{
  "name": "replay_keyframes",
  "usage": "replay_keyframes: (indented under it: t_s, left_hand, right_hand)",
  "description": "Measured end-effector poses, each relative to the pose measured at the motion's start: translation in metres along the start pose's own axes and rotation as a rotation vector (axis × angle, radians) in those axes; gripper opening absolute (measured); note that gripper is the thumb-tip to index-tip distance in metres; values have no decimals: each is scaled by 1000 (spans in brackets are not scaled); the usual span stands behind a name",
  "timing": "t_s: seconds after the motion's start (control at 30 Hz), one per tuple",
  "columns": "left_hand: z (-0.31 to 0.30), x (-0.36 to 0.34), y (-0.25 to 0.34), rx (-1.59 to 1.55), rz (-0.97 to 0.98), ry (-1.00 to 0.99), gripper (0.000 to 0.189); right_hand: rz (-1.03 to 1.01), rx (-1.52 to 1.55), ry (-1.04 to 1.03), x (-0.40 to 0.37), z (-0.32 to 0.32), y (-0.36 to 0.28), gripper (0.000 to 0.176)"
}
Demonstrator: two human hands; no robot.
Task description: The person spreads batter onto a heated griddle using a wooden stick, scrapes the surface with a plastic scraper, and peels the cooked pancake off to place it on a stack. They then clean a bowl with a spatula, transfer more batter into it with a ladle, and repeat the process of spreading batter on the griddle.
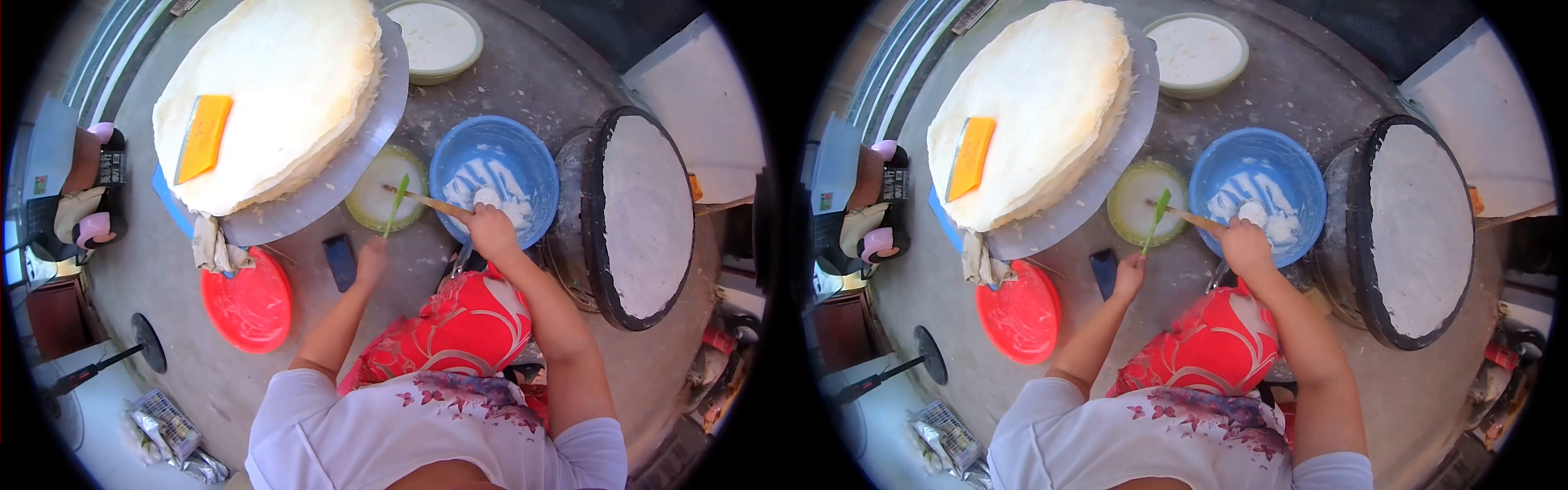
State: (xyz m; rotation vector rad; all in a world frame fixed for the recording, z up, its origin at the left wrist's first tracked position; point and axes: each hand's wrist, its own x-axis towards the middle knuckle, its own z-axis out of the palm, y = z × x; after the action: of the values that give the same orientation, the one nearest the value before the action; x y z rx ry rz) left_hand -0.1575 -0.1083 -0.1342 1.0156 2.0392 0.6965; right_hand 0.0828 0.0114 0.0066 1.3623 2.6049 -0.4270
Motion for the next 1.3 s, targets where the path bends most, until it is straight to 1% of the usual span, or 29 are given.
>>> replay_keyframes:
  t_s: [0.07,0.1,0.17,0.2,0.23,0.27,0.33,0.37,0.4,0.43,0.47,0.53,0.57,0.63,0.77,0.8,0.87,0.9,0.97,1.0,1.03,1.07,1.1,1.13,1.17,1.2,1.23,1.27,1.3]
  left_hand:
    - [2,5,-7,-47,-33,-23,29]
    - [0,15,-10,7,-70,-21,29]
    - [-5,30,-17,57,-106,-24,30]
    - [-8,37,-23,84,-151,-16,29]
    - [-8,41,-25,113,-193,-7,29]
    - [-11,38,-15,111,-190,-11,29]
    - [-24,27,7,340,-56,94,21]
    - [-31,20,19,342,-56,94,21]
    - [-37,13,32,407,-44,80,21]
    - [-41,7,40,474,-32,66,21]
    - [-43,2,44,478,-32,66,21]
    - [-46,-7,46,565,111,145,21]
    - [-47,-11,44,569,110,146,21]
    - [-49,-19,39,526,157,172,20]
    - [-53,-29,36,512,151,191,18]
    - [-53,-28,33,455,118,192,18]
    - [-52,-21,25,397,82,193,19]
    - [-52,-11,21,459,71,166,20]
    - [-52,14,8,523,60,137,22]
    - [-52,28,1,650,55,82,24]
    - [-53,38,-1,777,51,24,26]
    - [-57,41,11,779,52,21,26]
    - [-63,44,23,770,-22,11,24]
    - [-66,44,30,761,-96,1,23]
    - [-67,46,30,764,-96,-2,23]
    - [-69,48,29,765,-125,-21,24]
    - [-70,49,28,766,-154,-40,25]
    - [-71,48,25,769,-153,-41,25]
    - [-71,46,20,783,-127,-92,26]
  right_hand:
    - [38,58,75,-5,-6,-3,37]
    - [36,57,74,-10,-12,-1,37]
    - [149,117,-67,-23,-35,-1,37]
    - [151,112,-68,-31,-39,3,37]
    - [162,146,-17,-42,-41,10,35]
    - [174,181,35,-51,-44,15,34]
    - [178,182,22,-59,-53,21,32]
    - [178,185,8,-61,-54,23,30]
    - [179,189,8,-61,-49,25,30]
    - [160,261,-99,-59,-41,27,31]
    - [140,333,-206,-57,-34,27,32]
    - [170,315,-170,-49,-30,25,32]
    - [198,293,-136,-44,-31,22,32]
    - [192,263,-140,-36,-39,11,33]
    - [209,185,-122,-30,-48,2,37]
    - [211,185,-120,-31,-47,5,37]
    - [194,292,-69,-36,-43,10,39]
    - [192,292,-70,-39,-43,12,39]
    - [257,299,-156,-47,-52,10,40]
    - [258,301,-156,-49,-51,11,40]
    - [290,341,-108,-53,-48,12,39]
    - [322,381,-60,-56,-47,15,37]
    - [325,382,-62,-61,-46,17,37]
    - [322,407,9,-66,-44,19,33]
    - [320,433,81,-72,-42,20,30]
    - [323,436,80,-78,-39,23,30]
    - [318,466,131,-84,-35,27,30]
    - [313,495,182,-90,-32,30,31]
    - [315,499,180,-96,-30,33,31]
